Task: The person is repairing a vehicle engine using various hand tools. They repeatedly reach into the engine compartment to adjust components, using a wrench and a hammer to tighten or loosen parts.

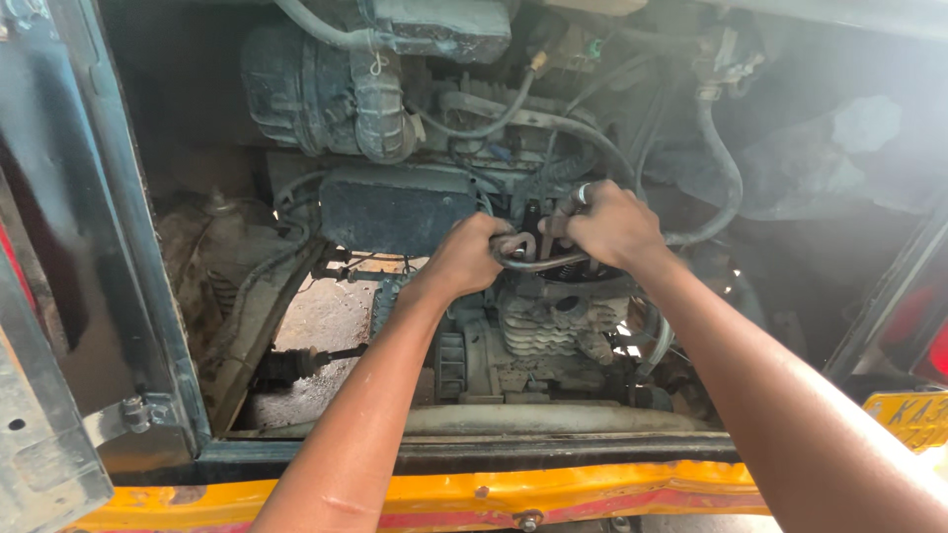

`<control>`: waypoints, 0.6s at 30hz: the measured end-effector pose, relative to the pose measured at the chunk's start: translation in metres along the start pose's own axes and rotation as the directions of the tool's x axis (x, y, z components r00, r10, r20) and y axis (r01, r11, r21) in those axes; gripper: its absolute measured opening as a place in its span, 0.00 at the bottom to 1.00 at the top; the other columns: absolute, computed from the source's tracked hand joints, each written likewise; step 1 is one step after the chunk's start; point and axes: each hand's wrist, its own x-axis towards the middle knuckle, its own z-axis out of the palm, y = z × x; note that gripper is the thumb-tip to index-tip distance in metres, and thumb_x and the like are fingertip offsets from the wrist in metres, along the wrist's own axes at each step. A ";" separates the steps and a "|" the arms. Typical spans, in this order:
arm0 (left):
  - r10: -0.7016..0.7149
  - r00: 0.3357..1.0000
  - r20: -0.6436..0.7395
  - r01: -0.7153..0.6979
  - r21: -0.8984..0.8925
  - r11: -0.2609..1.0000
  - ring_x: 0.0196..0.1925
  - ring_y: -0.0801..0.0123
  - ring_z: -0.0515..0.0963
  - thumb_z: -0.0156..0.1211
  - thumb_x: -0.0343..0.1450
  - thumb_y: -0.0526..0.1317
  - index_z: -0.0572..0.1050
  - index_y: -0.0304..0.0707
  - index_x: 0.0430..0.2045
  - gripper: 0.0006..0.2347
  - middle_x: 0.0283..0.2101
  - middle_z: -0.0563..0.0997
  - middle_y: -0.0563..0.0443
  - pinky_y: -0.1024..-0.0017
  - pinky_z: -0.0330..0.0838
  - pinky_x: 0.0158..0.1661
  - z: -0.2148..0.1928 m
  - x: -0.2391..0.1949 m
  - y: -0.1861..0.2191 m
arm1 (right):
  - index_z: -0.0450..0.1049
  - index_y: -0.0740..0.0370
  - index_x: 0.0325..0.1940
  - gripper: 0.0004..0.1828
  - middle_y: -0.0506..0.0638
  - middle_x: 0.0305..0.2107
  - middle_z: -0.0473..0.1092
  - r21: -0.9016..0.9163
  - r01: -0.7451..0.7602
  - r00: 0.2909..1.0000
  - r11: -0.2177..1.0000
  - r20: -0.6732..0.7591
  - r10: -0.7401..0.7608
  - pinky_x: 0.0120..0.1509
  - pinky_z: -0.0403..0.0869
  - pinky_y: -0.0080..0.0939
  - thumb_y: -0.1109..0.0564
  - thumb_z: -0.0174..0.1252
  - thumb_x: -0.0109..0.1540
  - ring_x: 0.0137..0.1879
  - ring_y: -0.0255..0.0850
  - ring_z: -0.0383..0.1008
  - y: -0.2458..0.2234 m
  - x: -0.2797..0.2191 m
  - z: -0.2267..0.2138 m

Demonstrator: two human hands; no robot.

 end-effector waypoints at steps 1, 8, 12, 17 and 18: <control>-0.008 1.000 0.017 0.007 0.006 1.000 0.45 0.41 0.82 0.62 0.67 0.36 0.81 0.33 0.36 0.08 0.37 0.82 0.30 0.56 0.74 0.42 -0.001 0.001 0.002 | 0.85 0.51 0.41 0.18 0.50 0.36 0.82 -0.006 -0.002 1.000 1.000 -0.010 0.002 0.59 0.72 0.47 0.40 0.66 0.55 0.49 0.45 0.81 0.000 0.000 0.001; -0.051 0.998 0.030 0.049 0.069 0.996 0.47 0.41 0.81 0.62 0.64 0.31 0.82 0.34 0.34 0.07 0.37 0.82 0.31 0.54 0.73 0.43 -0.008 0.004 0.005 | 0.85 0.49 0.43 0.17 0.49 0.36 0.82 0.073 0.023 1.000 0.997 -0.015 -0.022 0.57 0.72 0.44 0.43 0.63 0.54 0.45 0.42 0.81 0.006 0.002 0.003; -0.052 0.997 0.055 0.049 0.043 0.998 0.47 0.40 0.81 0.62 0.65 0.31 0.82 0.33 0.34 0.06 0.37 0.82 0.31 0.53 0.73 0.42 -0.008 0.007 -0.002 | 0.85 0.48 0.44 0.17 0.48 0.37 0.81 0.066 0.053 0.997 0.996 0.046 -0.056 0.56 0.72 0.43 0.47 0.63 0.52 0.44 0.40 0.80 0.009 0.009 0.007; -0.068 0.997 0.042 0.066 0.032 0.997 0.46 0.40 0.81 0.63 0.64 0.31 0.82 0.33 0.34 0.07 0.37 0.82 0.30 0.54 0.74 0.42 -0.006 0.010 -0.007 | 0.84 0.58 0.45 0.22 0.54 0.37 0.84 0.224 0.172 0.950 0.959 0.219 -0.221 0.55 0.77 0.45 0.51 0.60 0.49 0.45 0.45 0.83 0.001 0.017 0.001; -0.063 0.997 0.047 0.062 0.034 0.998 0.46 0.40 0.81 0.64 0.64 0.31 0.82 0.32 0.34 0.07 0.37 0.82 0.30 0.54 0.74 0.42 -0.005 0.011 -0.007 | 0.85 0.59 0.45 0.23 0.55 0.38 0.85 0.188 0.214 0.927 0.959 0.269 -0.259 0.57 0.76 0.43 0.51 0.60 0.49 0.47 0.45 0.84 -0.003 0.018 0.000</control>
